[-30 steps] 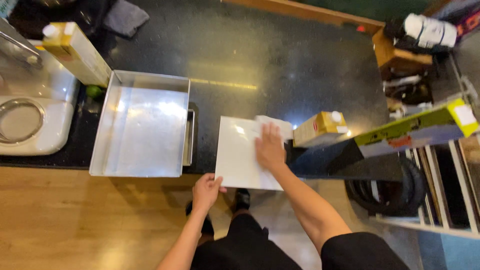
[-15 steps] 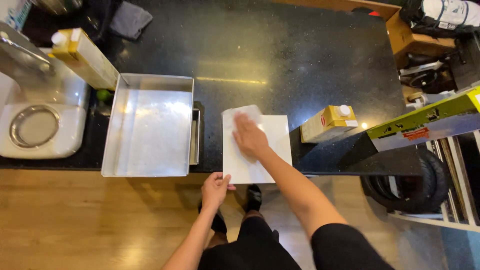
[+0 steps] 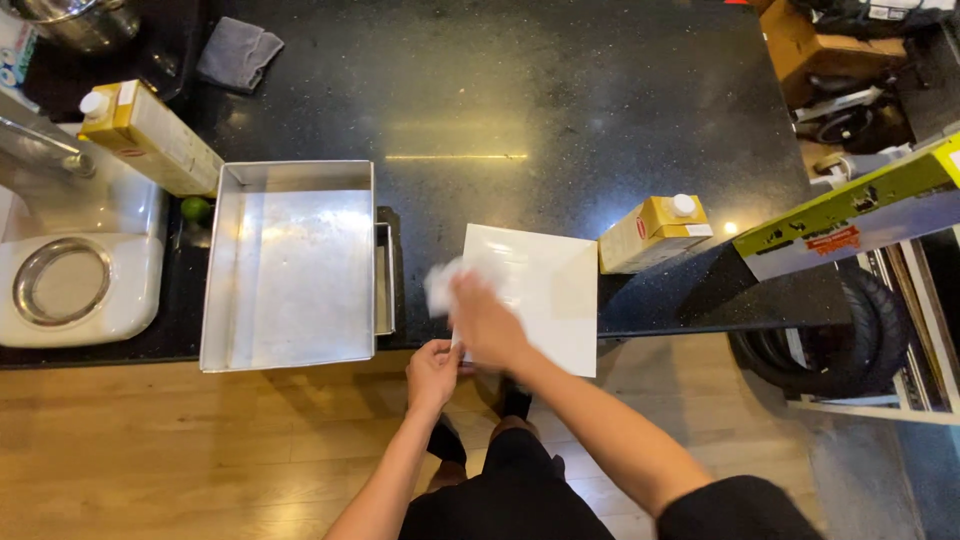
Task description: Cleaning and wiping down baking trays and a cake board using a paper towel.
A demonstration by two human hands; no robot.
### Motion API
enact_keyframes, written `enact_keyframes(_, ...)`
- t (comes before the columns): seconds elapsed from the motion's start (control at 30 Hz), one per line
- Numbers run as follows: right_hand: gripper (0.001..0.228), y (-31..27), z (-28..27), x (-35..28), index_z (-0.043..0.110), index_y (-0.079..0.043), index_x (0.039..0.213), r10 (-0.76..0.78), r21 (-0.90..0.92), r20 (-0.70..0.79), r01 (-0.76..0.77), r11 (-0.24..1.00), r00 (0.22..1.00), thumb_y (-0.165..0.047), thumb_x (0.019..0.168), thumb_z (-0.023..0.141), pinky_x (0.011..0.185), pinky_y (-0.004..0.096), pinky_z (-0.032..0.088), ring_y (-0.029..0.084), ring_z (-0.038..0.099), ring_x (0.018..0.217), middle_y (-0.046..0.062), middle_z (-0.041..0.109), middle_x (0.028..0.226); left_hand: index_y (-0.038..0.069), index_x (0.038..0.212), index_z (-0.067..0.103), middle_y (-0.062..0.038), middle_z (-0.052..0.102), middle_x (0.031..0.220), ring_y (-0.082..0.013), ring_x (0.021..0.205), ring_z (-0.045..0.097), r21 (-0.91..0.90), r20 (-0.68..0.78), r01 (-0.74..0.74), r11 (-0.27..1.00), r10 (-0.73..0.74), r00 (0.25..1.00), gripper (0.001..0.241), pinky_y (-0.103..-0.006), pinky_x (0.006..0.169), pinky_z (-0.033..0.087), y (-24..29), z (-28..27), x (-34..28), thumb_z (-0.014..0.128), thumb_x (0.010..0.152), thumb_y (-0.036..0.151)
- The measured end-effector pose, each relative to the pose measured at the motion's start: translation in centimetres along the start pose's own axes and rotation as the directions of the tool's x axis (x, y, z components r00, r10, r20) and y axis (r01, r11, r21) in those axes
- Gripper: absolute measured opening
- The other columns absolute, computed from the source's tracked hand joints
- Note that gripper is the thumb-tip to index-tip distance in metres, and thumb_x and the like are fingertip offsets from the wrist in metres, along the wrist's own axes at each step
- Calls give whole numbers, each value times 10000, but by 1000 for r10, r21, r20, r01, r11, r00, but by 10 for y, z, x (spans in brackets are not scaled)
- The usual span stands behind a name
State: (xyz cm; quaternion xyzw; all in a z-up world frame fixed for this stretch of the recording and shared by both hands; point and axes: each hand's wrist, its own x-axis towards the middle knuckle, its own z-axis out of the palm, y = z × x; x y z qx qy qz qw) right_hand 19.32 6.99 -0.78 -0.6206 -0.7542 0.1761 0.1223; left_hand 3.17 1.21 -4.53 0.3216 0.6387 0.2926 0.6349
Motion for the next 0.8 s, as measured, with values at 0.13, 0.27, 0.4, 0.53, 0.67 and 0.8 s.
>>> enact_keyframes(0.13,588,28,-12,-24,384,-102,1578,-207,-51,56,210,976,977,-394,1067,379,1242,441,238,320,315,1516,141,351,1637,63,1180,699,-127,795,861,-224,811,778,116,-36,-18,993,22,999,268,-298,717,578,-2,-1,-6,659,952,198)
enact_keyframes(0.27,635,79,-46,8,288,32,1599,245,-181,-72,-254,950,967,-375,1112,258,1290,446,91,382,215,1551,273,270,1649,-39,1249,636,-234,768,860,-273,769,789,-73,-7,4,997,-4,1000,340,-228,624,560,9,4,-15,652,988,178)
enact_keyframes(0.4,601,-4,-34,-12,274,60,1589,304,107,-49,-298,949,951,-267,1092,359,1270,466,110,400,216,1538,308,283,1626,-50,1267,620,-242,757,880,-283,792,783,-117,-18,33,993,-35,999,355,-234,636,551,6,5,-13,646,995,177)
enact_keyframes(0.53,646,-30,-2,-62,270,-19,1603,-76,55,175,68,996,982,-383,1073,336,1251,476,128,379,195,1541,257,265,1639,2,1258,646,-177,755,895,-224,789,752,-168,-89,55,984,-70,994,328,-281,668,588,-20,3,-3,659,997,200)
enact_keyframes(0.67,655,45,-23,-38,277,-82,1624,67,26,129,-71,997,989,-361,1045,403,1258,486,177,347,210,1548,202,258,1669,-74,1327,543,-282,721,921,-355,839,770,-335,-75,79,939,-110,991,412,-314,697,604,-4,-9,-19,610,1026,199)
enact_keyframes(0.8,675,88,-41,25,236,-82,1640,187,-194,112,-163,967,976,-472,1089,222,1270,490,150,349,157,1571,210,184,1691,-79,1312,536,-292,708,929,-377,870,765,-352,-65,65,934,-94,993,417,-324,740,605,5,0,-26,613,1025,214)
